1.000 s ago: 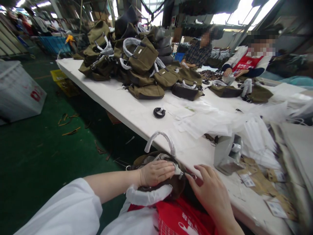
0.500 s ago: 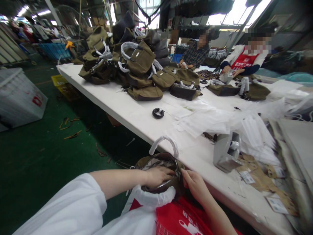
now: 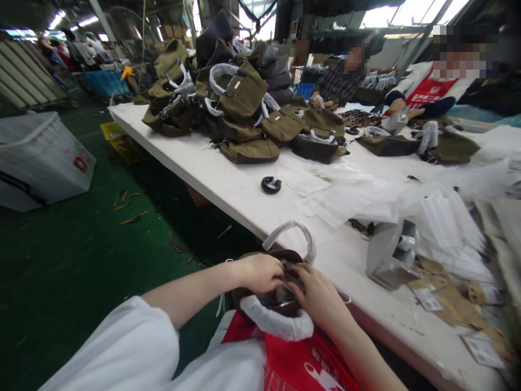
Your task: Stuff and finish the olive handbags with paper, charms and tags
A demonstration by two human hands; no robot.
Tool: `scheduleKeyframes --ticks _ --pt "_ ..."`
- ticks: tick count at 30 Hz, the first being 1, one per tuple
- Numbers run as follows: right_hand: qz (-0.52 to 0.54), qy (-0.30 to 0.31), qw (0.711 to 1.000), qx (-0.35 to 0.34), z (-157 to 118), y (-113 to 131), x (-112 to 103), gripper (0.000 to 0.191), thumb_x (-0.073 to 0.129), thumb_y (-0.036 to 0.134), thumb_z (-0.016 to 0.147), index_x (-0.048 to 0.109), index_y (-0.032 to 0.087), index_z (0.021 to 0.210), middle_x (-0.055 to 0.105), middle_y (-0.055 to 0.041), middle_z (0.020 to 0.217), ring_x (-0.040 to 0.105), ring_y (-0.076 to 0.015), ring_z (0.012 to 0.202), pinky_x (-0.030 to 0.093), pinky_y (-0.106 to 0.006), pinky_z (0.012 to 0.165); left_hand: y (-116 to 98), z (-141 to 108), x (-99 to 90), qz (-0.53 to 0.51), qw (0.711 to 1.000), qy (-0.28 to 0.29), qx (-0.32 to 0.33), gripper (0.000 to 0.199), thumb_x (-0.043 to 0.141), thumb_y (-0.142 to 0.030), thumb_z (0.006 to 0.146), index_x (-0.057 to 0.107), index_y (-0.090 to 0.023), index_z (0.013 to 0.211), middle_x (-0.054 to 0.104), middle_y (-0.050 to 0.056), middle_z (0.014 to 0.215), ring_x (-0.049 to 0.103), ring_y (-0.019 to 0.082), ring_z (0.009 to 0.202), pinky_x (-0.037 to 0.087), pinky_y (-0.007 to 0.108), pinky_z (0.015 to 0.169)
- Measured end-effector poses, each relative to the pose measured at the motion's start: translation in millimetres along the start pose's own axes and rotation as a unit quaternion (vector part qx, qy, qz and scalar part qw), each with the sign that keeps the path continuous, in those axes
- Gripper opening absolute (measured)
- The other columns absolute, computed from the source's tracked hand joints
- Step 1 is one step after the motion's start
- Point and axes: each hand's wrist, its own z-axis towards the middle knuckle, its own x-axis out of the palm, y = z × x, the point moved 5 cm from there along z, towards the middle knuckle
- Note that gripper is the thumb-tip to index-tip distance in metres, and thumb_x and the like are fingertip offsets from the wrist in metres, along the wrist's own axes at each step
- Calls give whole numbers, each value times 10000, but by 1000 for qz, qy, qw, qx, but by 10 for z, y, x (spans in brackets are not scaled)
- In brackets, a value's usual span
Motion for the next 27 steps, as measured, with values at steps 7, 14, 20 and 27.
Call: scheduleKeyframes --ticks 7,14,20,27 --pt "-107 206 972 -34 279 -174 413 368 423 304 953 731 103 941 727 -191 974 698 -300 917 514 -376 834 296 -646 -367 -24 997 68 -42 478 509 -50 730 669 -192 1157 617 54 1325 563 193 1228 408 266 1066" --pt "-105 220 969 -50 383 -180 481 393 384 300 966 723 111 903 732 -177 933 701 -294 880 510 -358 773 271 -653 -66 99 994 38 1 368 721 -218 666 644 -158 1020 676 132 1130 595 269 1128 305 440 1139" --pt "-31 137 987 -79 182 7 219 407 316 330 1004 686 189 1096 672 -95 1206 620 -222 1120 435 -352 1013 499 -500 149 134 984 104 -63 204 684 -114 624 548 -194 494 637 23 537 619 204 621 442 390 879" --pt "-80 -212 970 88 -217 -686 -468 452 514 532 870 651 154 1076 672 -154 1118 610 -309 1059 446 -440 954 385 -504 -222 92 984 146 -48 102 757 -265 622 670 -214 641 667 6 608 610 192 614 446 306 715"
